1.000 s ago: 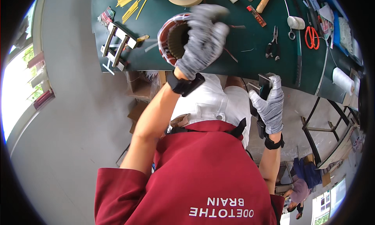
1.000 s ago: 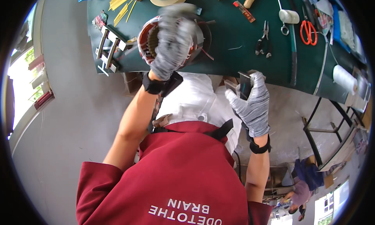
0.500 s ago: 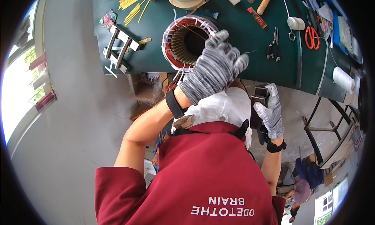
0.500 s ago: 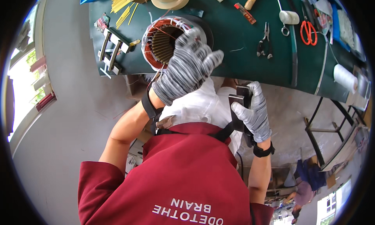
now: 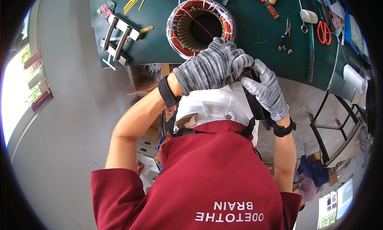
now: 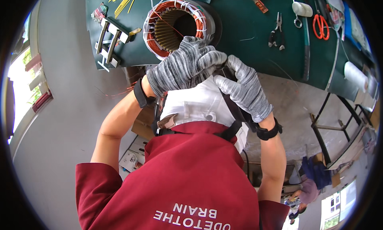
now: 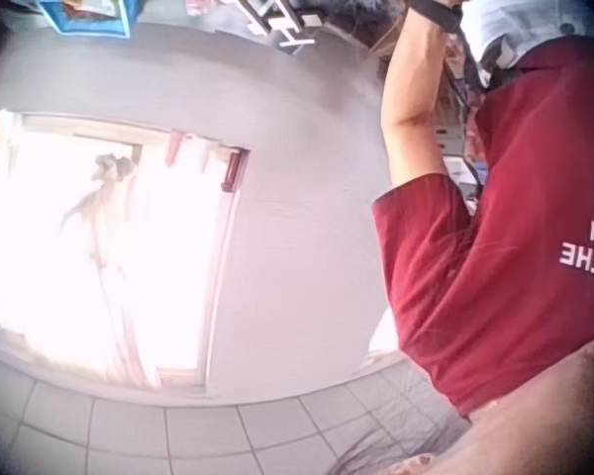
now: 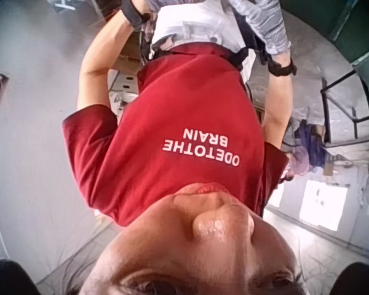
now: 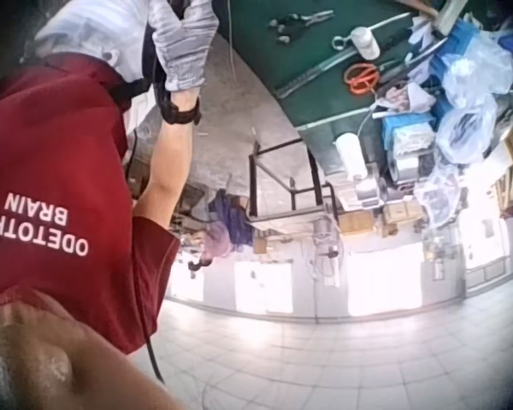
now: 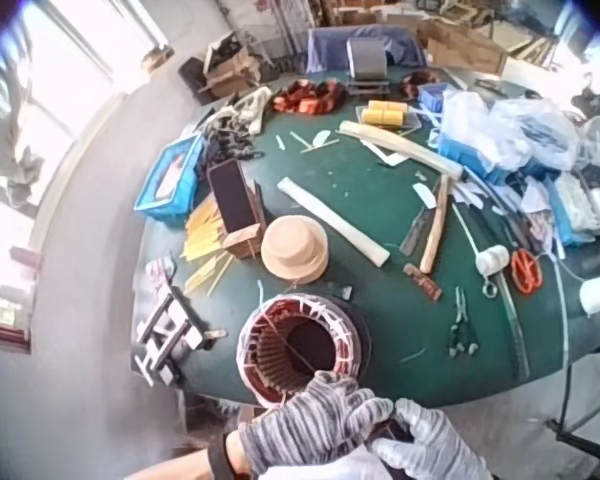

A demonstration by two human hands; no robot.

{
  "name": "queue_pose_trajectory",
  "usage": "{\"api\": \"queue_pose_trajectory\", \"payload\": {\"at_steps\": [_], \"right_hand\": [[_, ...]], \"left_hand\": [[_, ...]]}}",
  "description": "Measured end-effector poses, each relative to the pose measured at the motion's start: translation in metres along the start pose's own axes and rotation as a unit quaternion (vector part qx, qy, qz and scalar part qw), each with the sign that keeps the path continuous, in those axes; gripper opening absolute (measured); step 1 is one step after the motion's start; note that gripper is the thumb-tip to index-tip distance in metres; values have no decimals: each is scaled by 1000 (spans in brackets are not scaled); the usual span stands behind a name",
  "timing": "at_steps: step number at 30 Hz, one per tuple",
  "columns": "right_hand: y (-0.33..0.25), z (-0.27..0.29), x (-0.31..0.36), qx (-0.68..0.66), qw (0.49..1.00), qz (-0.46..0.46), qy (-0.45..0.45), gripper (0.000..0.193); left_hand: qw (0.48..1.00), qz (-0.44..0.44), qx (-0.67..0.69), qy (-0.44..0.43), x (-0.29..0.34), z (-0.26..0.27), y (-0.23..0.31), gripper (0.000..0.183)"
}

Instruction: Assembling a motor stator by inserting insulation and shaping the coils with a mallet.

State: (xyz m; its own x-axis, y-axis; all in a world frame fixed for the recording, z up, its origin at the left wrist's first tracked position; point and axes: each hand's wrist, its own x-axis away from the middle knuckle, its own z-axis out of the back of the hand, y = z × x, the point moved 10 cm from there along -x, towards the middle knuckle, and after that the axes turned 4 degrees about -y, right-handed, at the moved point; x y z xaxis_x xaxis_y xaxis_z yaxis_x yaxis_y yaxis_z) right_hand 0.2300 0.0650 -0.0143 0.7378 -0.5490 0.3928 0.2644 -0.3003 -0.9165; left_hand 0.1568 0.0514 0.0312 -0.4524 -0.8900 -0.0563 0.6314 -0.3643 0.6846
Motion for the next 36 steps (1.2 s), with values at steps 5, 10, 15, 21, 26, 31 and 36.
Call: {"api": "queue_pose_trajectory", "payload": {"at_steps": [5, 10, 15, 21, 26, 31, 36], "right_hand": [[27, -6, 8, -73, 993, -93, -9, 12], [43, -9, 35, -129, 975, -181, 1, 10], [4, -3, 14, 53, 998, -19, -1, 5], [45, -1, 56, -132, 961, -244, -7, 9], [18, -16, 14, -181, 968, -174, 25, 15], [31, -8, 37, -190, 968, -161, -12, 13], [40, -20, 20, -288, 940, -183, -10, 16]], "left_hand": [[999, -14, -10, -49, 6, -13, -12, 12], [997, -44, -50, -26, 11, -11, -4, 13], [998, -14, -15, -65, 7, -9, -13, 13], [998, -26, 14, -57, 9, -7, -9, 12], [996, -57, -33, -60, 5, -12, -6, 14], [998, -47, -29, -33, 9, -8, -6, 12], [998, -64, 2, -23, 5, -7, -1, 10]]}}
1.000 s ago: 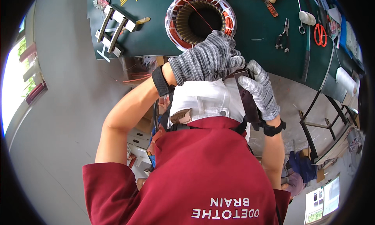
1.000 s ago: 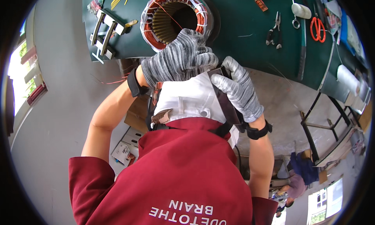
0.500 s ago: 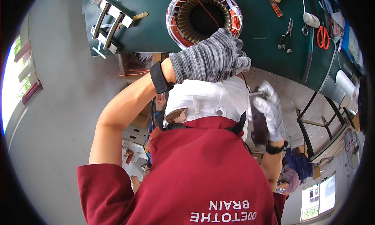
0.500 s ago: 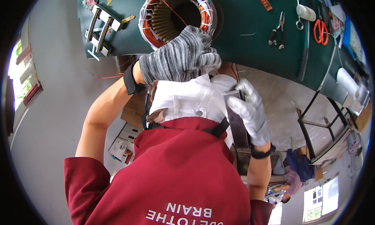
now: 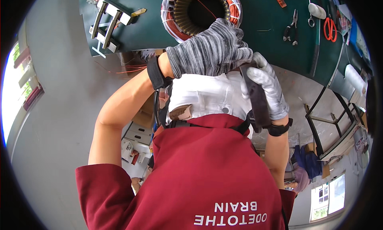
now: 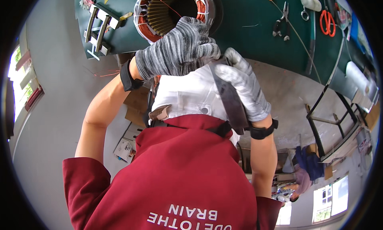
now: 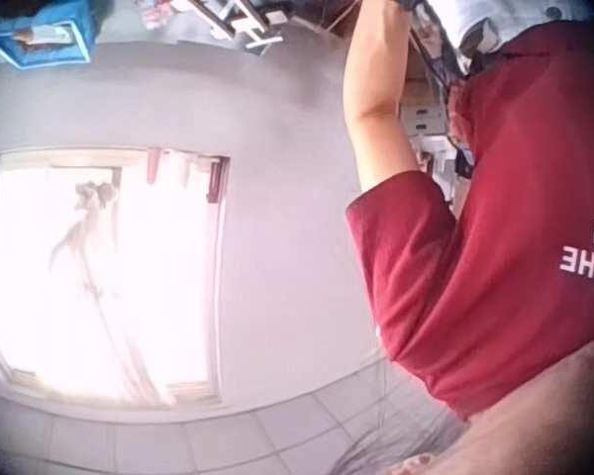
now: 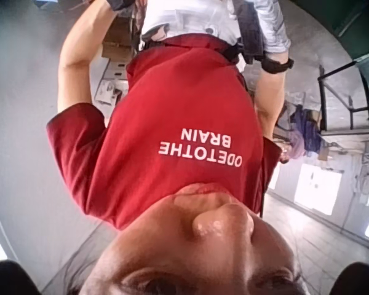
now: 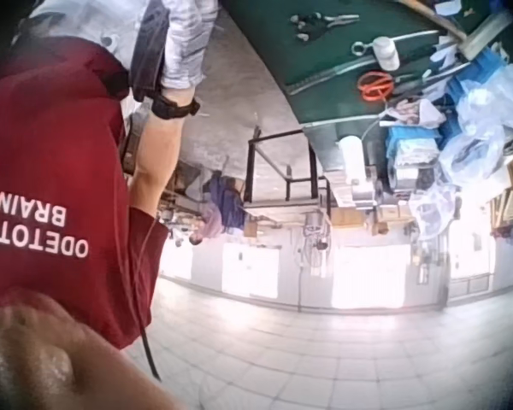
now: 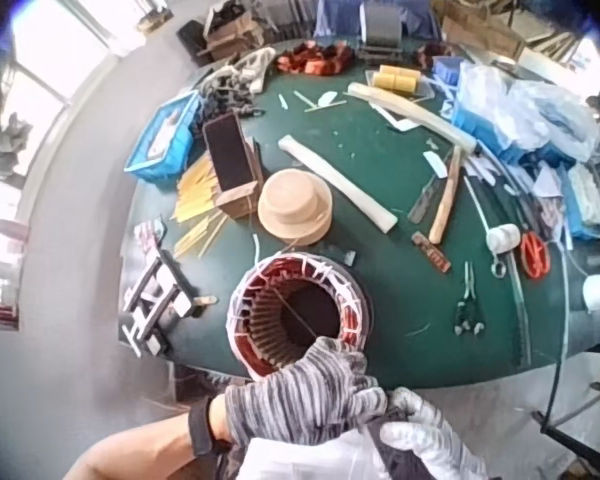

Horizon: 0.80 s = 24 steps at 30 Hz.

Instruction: Assembling a motor stator by inserting insulation and shaping the coils with a mallet.

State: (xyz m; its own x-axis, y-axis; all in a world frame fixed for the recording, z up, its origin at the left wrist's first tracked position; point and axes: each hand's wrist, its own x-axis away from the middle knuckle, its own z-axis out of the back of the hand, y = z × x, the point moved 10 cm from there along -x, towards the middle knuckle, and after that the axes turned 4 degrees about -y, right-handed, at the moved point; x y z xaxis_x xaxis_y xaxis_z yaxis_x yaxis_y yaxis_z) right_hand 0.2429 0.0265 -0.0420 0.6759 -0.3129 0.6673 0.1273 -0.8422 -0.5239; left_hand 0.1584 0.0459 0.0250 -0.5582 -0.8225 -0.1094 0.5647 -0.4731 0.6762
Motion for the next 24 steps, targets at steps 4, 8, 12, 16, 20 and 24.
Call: {"api": "queue_pose_trajectory", "payload": {"at_steps": [4, 8, 12, 16, 20, 24], "right_hand": [[18, 6, 23, -36, 998, -44, -14, 38], [9, 0, -1, -85, 994, -49, 49, 30], [22, 2, 20, -140, 987, -67, -42, 25], [-7, 3, -5, 100, 995, 13, 1, 15], [-53, -13, 36, 531, 818, 179, 132, 16], [-77, -51, 44, 689, 602, 363, 176, 21]], "left_hand": [[1000, 21, -6, 3, 7, 3, -3, 12], [1000, -1, 8, 23, -1, 10, -3, 12], [999, 1, -9, 32, 6, 3, -5, 13], [999, -1, 13, 36, 0, 9, -7, 15], [1000, 5, -12, 15, -1, 2, -1, 14], [1000, -11, 19, 18, -2, 3, -6, 14]]}}
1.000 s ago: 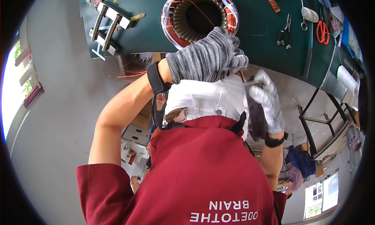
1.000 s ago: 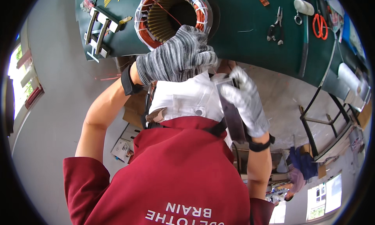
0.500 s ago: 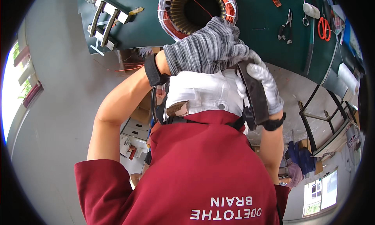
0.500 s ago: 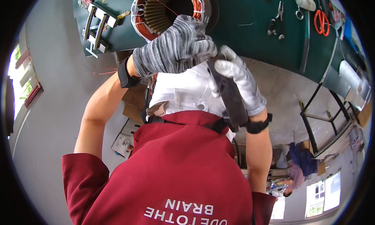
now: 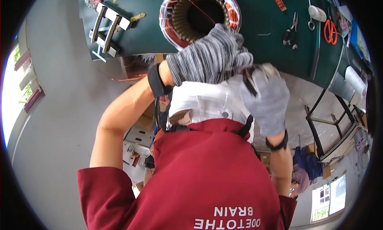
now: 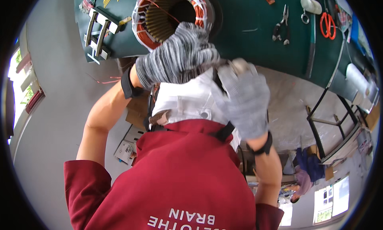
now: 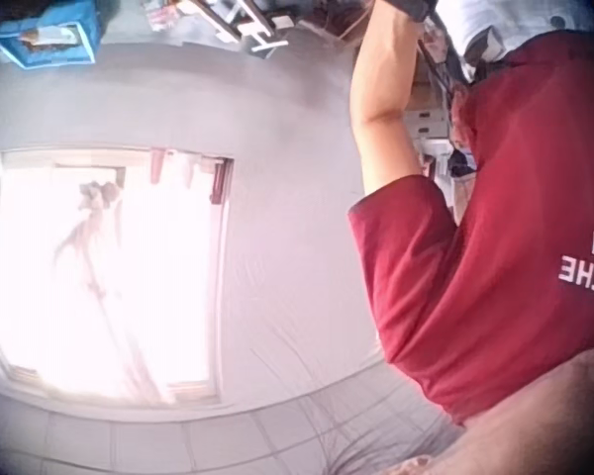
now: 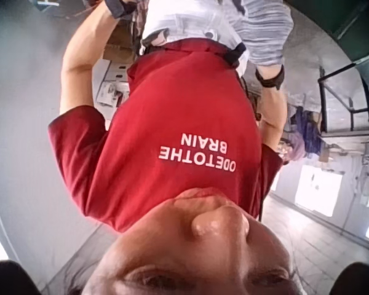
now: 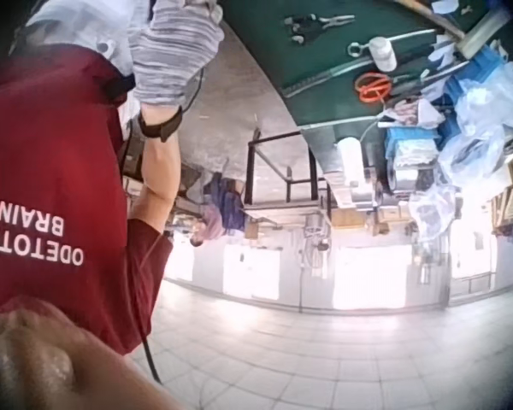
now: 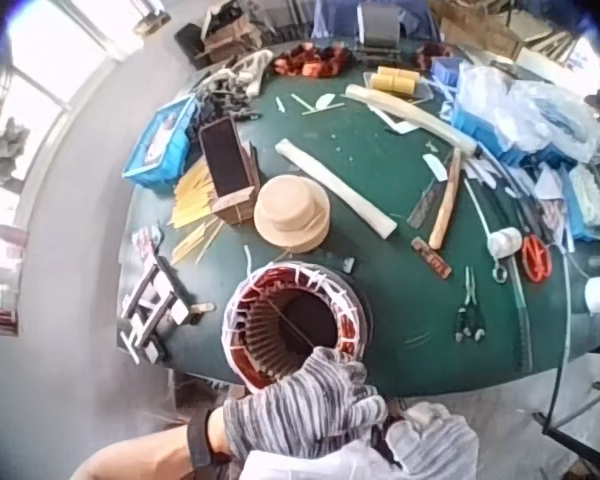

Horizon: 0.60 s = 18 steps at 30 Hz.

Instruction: Assembling a motor stator by inserting insulation and shaping the coils with a mallet.

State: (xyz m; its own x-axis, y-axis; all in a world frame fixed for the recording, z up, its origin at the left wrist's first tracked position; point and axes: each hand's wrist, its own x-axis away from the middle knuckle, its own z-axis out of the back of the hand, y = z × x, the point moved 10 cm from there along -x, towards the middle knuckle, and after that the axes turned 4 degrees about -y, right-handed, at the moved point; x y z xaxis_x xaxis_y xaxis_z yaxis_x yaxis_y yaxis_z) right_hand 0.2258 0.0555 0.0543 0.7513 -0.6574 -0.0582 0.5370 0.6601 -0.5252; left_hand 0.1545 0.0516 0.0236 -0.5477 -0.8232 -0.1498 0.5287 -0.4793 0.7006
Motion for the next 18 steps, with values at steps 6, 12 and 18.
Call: {"api": "queue_pose_trajectory", "payload": {"at_steps": [6, 12, 18], "right_hand": [[12, -5, 31, 42, 996, -13, -83, 30], [26, -27, 12, -205, 968, -108, -98, 21], [46, -85, 82, -718, 524, -415, -197, 35]], "left_hand": [[999, 23, -32, -15, 5, -1, 2, 18], [998, 14, -51, 14, 5, 4, 9, 9], [999, 11, -43, 16, -1, 3, 4, 9]]}}
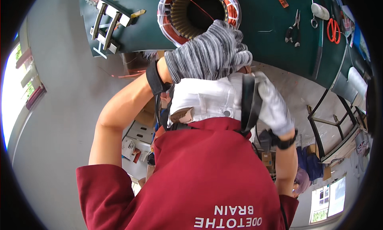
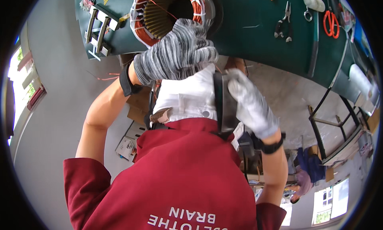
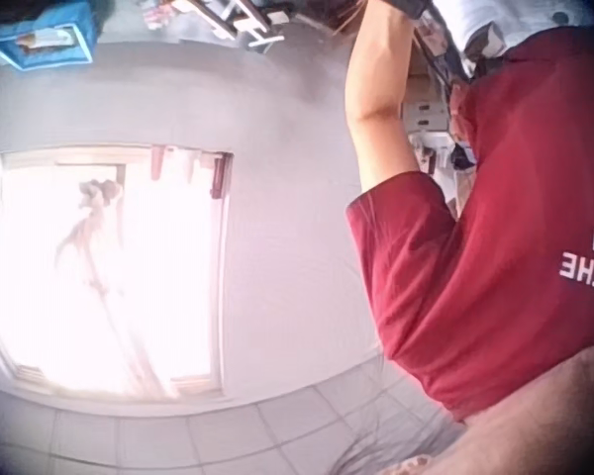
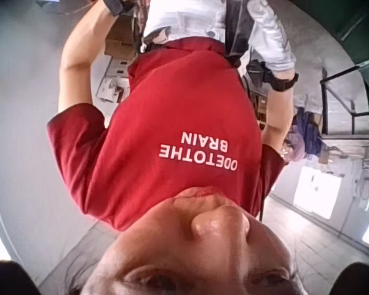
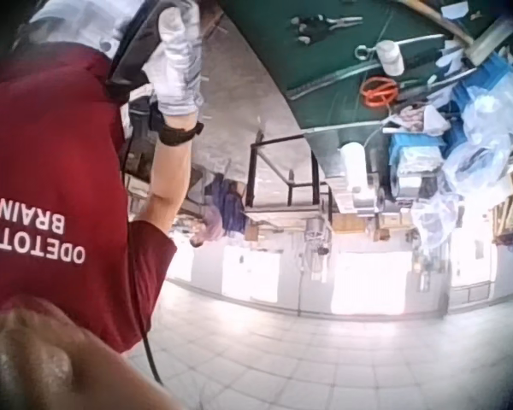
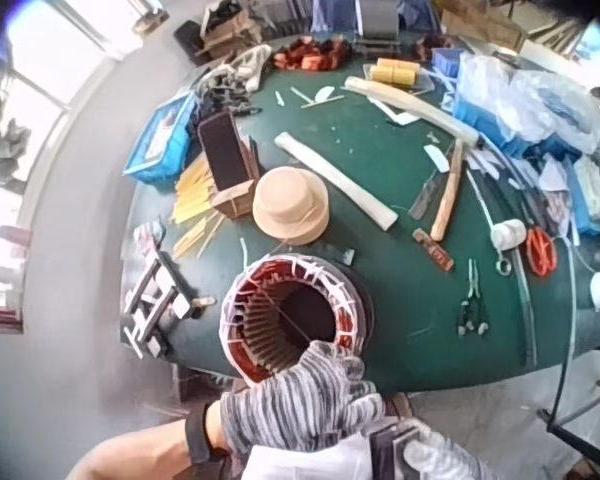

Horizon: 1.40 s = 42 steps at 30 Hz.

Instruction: Assembling a motor stator by inserting insulation and shaping the coils with a mallet.

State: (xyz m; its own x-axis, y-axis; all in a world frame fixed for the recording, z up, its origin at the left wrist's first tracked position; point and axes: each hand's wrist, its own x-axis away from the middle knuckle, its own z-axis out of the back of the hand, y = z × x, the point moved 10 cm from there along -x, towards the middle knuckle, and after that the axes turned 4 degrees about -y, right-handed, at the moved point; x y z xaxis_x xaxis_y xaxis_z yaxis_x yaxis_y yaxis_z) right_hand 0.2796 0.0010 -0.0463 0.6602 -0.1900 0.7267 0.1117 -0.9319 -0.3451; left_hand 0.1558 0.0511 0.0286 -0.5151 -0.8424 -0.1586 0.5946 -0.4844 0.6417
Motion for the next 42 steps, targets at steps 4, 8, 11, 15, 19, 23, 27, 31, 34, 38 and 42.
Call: {"api": "queue_pose_trajectory", "payload": {"at_steps": [4, 8, 11, 15, 19, 23, 27, 31, 34, 38, 42], "right_hand": [[12, -29, -11, -153, 975, -112, -116, 41], [20, -14, 14, -149, 978, -125, -70, 42], [6, -15, -21, -72, 990, -92, -79, 46], [4, -10, -5, -111, 986, -96, -76, 31], [-4, -18, -14, -90, 987, -99, -87, 27], [-19, -21, -8, 2, 992, -82, -99, 28], [-21, -5, -9, 65, 994, -66, -56, 28], [-28, -19, -17, 95, 992, -43, -63, 25], [-18, 0, -2, 56, 995, -81, 5, 28], [-32, -18, -32, 94, 993, -37, -54, 30], [-53, 7, -2, 356, 931, 51, 66, 20]], "left_hand": [[999, 11, -22, -32, 8, -10, -5, 12], [1000, 3, -11, -8, 8, -5, -1, 12], [1000, -1, -15, -16, 4, -6, -1, 14], [999, 12, -11, -52, 6, -12, -3, 19], [999, 34, -19, -8, 8, -6, -6, 19], [997, -37, 44, 52, 1, 7, 6, 18], [1000, -9, -18, -1, 4, 0, -1, 18], [1000, -7, -13, -14, 1, 2, 6, 15], [998, 21, -24, -58, 3, -10, 1, 17], [999, 13, -18, -25, 3, -5, -4, 19], [999, 13, -11, -40, 1, -7, 0, 16]]}}
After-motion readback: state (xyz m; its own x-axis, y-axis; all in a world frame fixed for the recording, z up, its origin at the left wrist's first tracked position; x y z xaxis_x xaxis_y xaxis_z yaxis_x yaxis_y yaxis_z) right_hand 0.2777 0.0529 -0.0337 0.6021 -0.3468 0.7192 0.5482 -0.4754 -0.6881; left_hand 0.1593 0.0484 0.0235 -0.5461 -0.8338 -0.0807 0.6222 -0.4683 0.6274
